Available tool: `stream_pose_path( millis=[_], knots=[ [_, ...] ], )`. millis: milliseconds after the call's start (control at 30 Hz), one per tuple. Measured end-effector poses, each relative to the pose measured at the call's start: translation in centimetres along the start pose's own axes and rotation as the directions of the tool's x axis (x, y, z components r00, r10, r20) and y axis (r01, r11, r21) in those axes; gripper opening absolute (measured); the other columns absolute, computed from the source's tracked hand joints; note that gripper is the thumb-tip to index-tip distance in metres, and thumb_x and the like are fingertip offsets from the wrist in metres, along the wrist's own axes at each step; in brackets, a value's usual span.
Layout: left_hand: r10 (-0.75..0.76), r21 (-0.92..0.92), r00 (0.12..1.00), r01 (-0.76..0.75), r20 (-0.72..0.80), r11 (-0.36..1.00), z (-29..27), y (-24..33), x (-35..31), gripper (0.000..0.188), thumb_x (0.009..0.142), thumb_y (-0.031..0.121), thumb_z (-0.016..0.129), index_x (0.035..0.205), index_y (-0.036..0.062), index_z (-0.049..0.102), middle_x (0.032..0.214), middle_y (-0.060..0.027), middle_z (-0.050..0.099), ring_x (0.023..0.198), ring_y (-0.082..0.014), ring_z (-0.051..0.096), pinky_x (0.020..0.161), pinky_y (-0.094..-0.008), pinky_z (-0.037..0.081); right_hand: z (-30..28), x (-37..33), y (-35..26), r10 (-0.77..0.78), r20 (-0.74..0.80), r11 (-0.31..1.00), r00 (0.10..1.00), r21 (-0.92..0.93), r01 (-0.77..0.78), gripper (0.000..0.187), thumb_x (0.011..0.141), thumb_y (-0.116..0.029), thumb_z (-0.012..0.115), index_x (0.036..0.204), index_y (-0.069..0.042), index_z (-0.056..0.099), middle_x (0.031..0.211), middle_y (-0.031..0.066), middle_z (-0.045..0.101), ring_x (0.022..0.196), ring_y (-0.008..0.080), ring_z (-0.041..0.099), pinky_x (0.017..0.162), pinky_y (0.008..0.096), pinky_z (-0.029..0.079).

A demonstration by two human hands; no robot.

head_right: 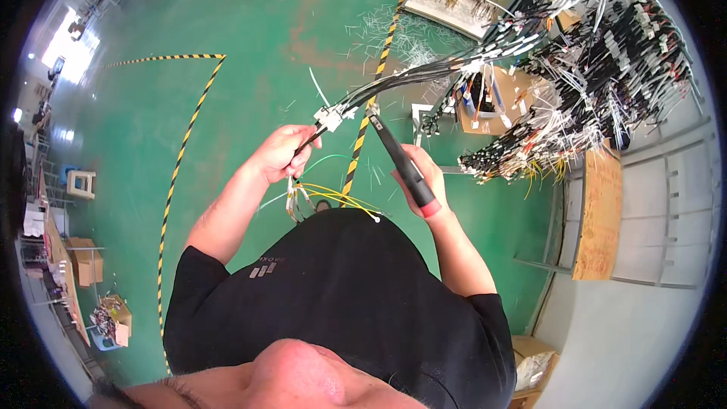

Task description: Tighten and trim cable ties on wire bundles using a specialized tensioning tool.

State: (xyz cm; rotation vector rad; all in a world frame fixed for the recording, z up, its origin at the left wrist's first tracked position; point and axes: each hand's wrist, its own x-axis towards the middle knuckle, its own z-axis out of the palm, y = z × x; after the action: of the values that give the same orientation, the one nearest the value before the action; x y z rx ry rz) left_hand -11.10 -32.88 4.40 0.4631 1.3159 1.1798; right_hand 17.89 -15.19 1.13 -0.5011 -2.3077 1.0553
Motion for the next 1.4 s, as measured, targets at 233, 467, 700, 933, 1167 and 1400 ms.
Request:
stream_pose_path(
  millis=[233, 467, 700, 933, 1167, 1400],
  knots=[
    [0.225, 0.298, 0.97, -0.189, -0.092, 0.936, 2.0, 0.6, -0.8, 0.03, 0.116, 0.027, 0.05, 0.101, 0.0039, 0.062, 0.064, 0.0005, 0.056, 0.048, -0.0082, 0.051, 0.047, -0.0267, 0.044, -0.1, -0.8, 0.7, 0.116, 0.098, 0.846, 0.988, 0.512, -0.15, 0.049, 0.094, -0.008, 0.077, 0.141, -0.003, 0.064, 0.135, 0.011, 0.069, 0.128, 0.0241, 0.063, 0.113, 0.0388, 0.047],
    [0.704, 0.697, 0.704, -0.461, -0.089, 0.549, 3.0, -1.6, -1.0, 0.057, 0.092, 0.01, 0.083, 0.142, 0.0051, 0.056, 0.09, -0.0041, 0.067, 0.08, -0.0151, 0.07, 0.07, -0.0318, 0.057, 0.3, -0.8, 1.6, -0.054, -0.009, 0.806, 0.998, 0.59, 0.049, 0.059, 0.092, -0.033, 0.081, 0.138, 0.001, 0.065, 0.144, 0.0183, 0.062, 0.136, 0.033, 0.058, 0.116, 0.0489, 0.046],
    [0.952, 0.929, 0.3, -0.366, 0.06, 0.056, 2.2, -1.6, -1.0, 0.044, 0.088, -0.002, 0.08, 0.129, 0.0108, 0.074, 0.111, -0.0104, 0.075, 0.088, -0.0286, 0.076, 0.076, -0.0376, 0.063, -0.8, 0.0, 1.6, -0.112, 0.041, 0.882, 0.993, 0.464, 0.08, 0.051, 0.095, -0.024, 0.079, 0.137, 0.001, 0.066, 0.138, 0.0176, 0.063, 0.132, 0.0332, 0.061, 0.115, 0.0479, 0.047],
    [0.443, 0.613, 0.855, -0.203, -0.268, 0.763, 0.4, 3.9, -2.0, 0.025, 0.113, 0.02, 0.057, 0.123, 0.0066, 0.075, 0.081, 0.0005, 0.066, 0.056, -0.0034, 0.045, 0.049, -0.0253, 0.034, -1.0, -0.4, 1.9, -0.011, 0.037, 0.91, 0.999, 0.414, -0.005, 0.043, 0.093, -0.013, 0.079, 0.133, -0.002, 0.069, 0.128, 0.0151, 0.069, 0.119, 0.0327, 0.066, 0.105, 0.0415, 0.05],
    [0.042, -0.055, 0.996, -0.038, 0.074, 0.998, 0.5, 4.2, -1.6, 0.03, 0.116, 0.029, 0.053, 0.129, 0.004, 0.063, 0.081, -0.0034, 0.063, 0.05, -0.0026, 0.038, 0.041, -0.02, 0.026, -1.5, 1.0, -0.1, -0.196, -0.05, 0.933, 0.979, 0.297, 0.202, 0.043, 0.089, -0.008, 0.081, 0.129, 0.001, 0.067, 0.124, 0.0167, 0.069, 0.117, 0.0357, 0.066, 0.103, 0.0418, 0.053],
    [0.027, -0.126, 0.983, -0.004, 0.18, 0.992, 1.8, 2.9, -1.3, 0.033, 0.116, 0.03, 0.051, 0.133, 0.0043, 0.064, 0.082, -0.007, 0.063, 0.049, -0.0025, 0.037, 0.04, -0.0196, 0.026, -2.7, 1.4, 0.3, -0.238, 0.019, 0.943, 0.971, 0.242, 0.227, 0.043, 0.088, -0.008, 0.081, 0.129, -0.001, 0.067, 0.122, 0.0176, 0.07, 0.116, 0.0385, 0.066, 0.102, 0.0434, 0.053]
  ],
)
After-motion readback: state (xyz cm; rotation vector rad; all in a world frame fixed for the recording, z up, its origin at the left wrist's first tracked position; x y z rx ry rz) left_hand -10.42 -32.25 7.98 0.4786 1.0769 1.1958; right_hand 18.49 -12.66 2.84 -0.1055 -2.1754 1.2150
